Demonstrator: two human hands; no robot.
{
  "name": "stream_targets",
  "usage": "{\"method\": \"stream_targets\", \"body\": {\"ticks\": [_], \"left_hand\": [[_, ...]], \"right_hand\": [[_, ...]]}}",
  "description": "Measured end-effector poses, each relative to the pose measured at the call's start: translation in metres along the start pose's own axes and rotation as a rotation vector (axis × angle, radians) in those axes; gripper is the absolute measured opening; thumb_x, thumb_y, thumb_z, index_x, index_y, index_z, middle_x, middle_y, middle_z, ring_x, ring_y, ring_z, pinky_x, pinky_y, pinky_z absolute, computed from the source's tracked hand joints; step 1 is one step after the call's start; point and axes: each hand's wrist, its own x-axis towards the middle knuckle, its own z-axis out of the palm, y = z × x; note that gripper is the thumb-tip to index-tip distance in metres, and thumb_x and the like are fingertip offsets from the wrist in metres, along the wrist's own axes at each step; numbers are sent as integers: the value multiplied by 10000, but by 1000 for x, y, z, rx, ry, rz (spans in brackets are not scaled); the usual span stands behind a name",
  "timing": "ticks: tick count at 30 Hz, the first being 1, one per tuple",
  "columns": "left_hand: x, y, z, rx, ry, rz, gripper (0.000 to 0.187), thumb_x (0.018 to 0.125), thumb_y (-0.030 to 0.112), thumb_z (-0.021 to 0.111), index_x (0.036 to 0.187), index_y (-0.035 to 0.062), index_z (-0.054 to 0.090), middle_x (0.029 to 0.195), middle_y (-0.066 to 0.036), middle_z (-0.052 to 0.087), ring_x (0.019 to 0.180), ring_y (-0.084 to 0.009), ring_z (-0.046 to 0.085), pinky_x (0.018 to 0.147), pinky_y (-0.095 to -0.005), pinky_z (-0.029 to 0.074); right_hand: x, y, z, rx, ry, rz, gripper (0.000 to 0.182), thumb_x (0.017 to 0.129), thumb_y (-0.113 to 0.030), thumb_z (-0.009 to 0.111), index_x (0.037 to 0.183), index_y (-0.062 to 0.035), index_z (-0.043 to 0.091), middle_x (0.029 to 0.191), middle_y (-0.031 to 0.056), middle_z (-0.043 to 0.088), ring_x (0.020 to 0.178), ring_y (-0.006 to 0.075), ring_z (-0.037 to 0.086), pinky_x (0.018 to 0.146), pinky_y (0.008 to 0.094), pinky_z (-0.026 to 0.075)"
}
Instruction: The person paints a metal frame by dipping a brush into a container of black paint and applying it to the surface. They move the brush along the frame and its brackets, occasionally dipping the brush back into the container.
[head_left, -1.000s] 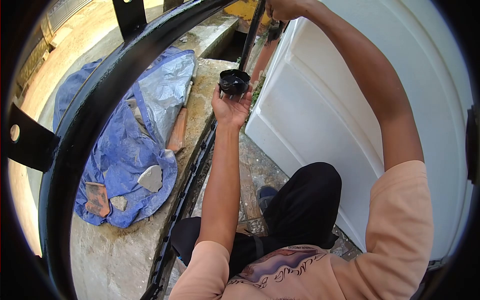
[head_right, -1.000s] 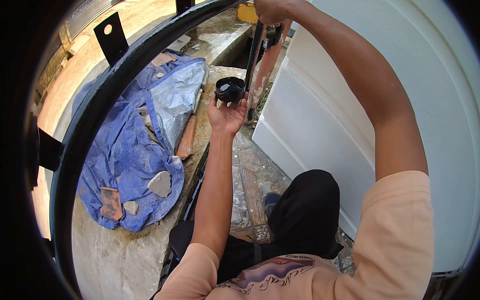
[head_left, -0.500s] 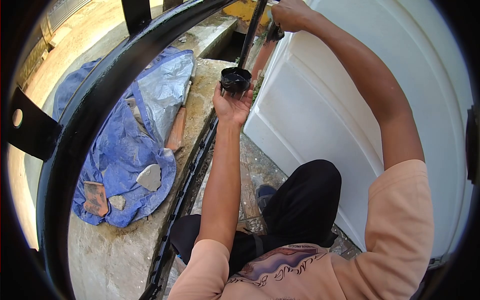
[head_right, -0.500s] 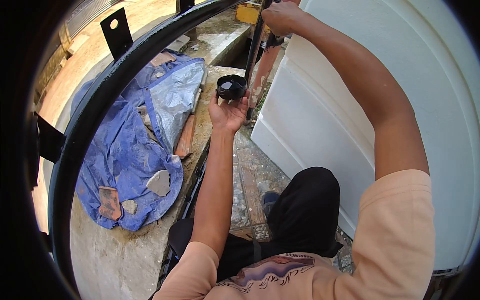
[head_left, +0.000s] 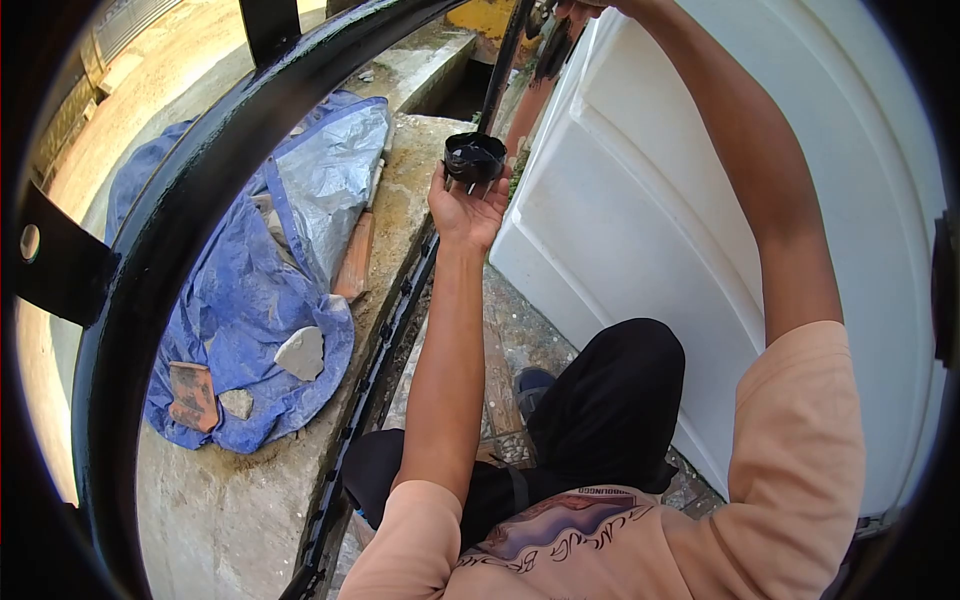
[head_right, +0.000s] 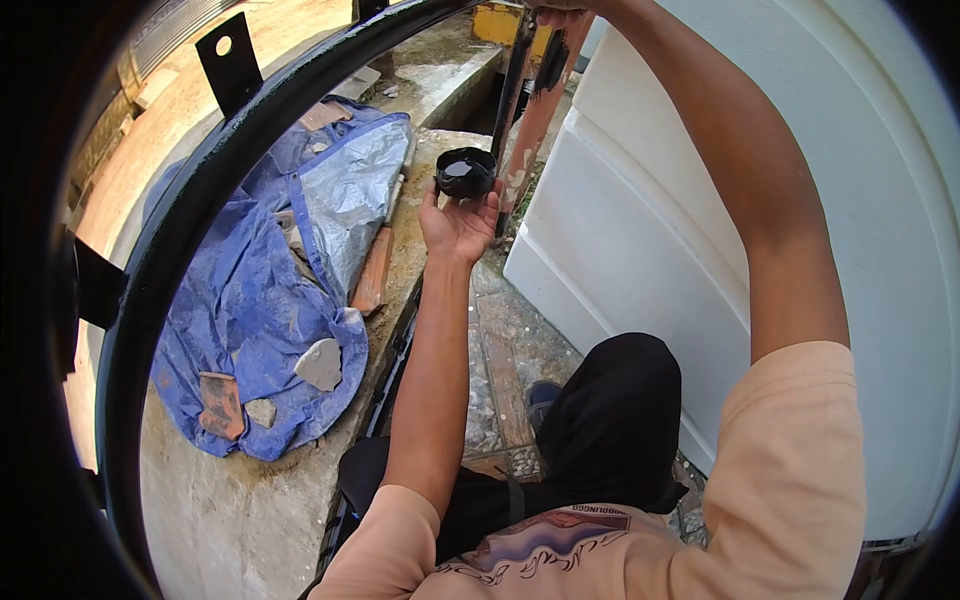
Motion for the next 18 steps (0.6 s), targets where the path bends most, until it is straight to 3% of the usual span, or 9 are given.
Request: {"method": "stream_targets", "body": {"ticks": [3, 6, 10, 13, 18], "left_hand": [[0, 0, 0, -8, 0, 1, 635, 976, 566, 421, 1249, 3, 531, 1134, -228, 623, 947, -354, 694, 753, -375, 620], [0, -1, 0, -4, 5, 7, 635, 978, 566, 417, 1243, 2, 535, 1123, -226, 625, 947, -350, 694, 749, -372, 621], [6, 0, -7, -44, -27, -24, 618, 993, 553, 400, 1270, 13, 514, 1198, -244, 609, 1052, -411, 650, 811, -421, 607], [6, 0, -7, -41, -38, -13, 622, 994, 553, 393, 1264, 7, 520, 1186, -244, 617, 1051, -405, 653, 809, -419, 608], [9, 5, -11, -48, -24, -22, 628, 993, 556, 394, 1262, 4, 525, 1185, -241, 621, 1051, -403, 654, 808, -414, 608]], "right_hand": [[-2, 4, 6, 45, -43, -46, 220, 763, -160, 684, 870, 21, 748, 725, 138, 717, 665, 259, 714, 618, 375, 578], [-26, -4, 17, 119, 148, -349, 241, 752, -180, 704, 867, 28, 740, 686, 160, 700, 630, 271, 708, 605, 381, 578], [-12, -12, 44, -13, -18, -64, 277, 752, -223, 694, 880, 19, 738, 714, 203, 694, 705, 298, 723, 653, 404, 582], [-4, -6, 81, -238, 243, -185, 282, 750, -255, 692, 838, 6, 748, 750, 215, 703, 729, 340, 724, 685, 427, 580], [26, 6, 65, -304, 131, -109, 244, 743, -219, 691, 807, 11, 742, 807, 233, 709, 796, 355, 723, 715, 438, 579]]}}
